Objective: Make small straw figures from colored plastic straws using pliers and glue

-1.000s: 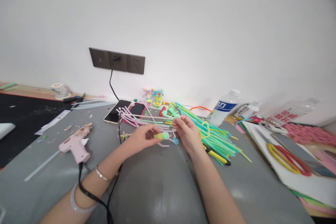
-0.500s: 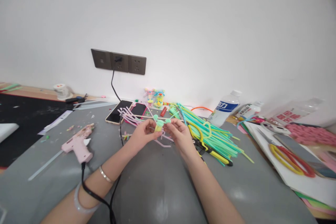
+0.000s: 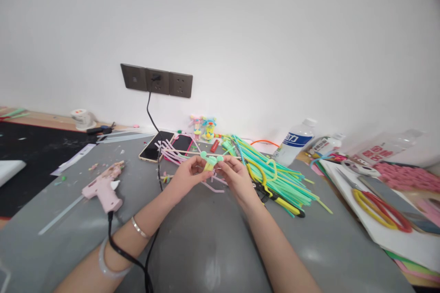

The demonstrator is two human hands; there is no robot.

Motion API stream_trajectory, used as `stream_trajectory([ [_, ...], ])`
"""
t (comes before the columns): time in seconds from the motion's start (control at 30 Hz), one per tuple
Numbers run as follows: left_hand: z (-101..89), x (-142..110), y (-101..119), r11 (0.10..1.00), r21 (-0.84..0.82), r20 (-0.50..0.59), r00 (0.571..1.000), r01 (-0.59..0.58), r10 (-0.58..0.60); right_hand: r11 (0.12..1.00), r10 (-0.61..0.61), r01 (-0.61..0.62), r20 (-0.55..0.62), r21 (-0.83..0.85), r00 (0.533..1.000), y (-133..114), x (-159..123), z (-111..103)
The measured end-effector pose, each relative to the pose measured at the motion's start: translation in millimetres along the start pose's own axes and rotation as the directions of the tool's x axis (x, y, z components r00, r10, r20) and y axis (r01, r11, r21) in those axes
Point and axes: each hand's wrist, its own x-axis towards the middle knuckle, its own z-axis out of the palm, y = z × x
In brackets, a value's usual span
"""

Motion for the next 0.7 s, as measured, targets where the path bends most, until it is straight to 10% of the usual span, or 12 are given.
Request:
stream_trajectory([
  [0.7,-1.7,3.6,-8.2,0.999,0.033,0.021,1.000,-0.007,0.007,0.995,0.013,-0.018,-0.058,-0.098,0.998,4.5,2.2,-8.4],
])
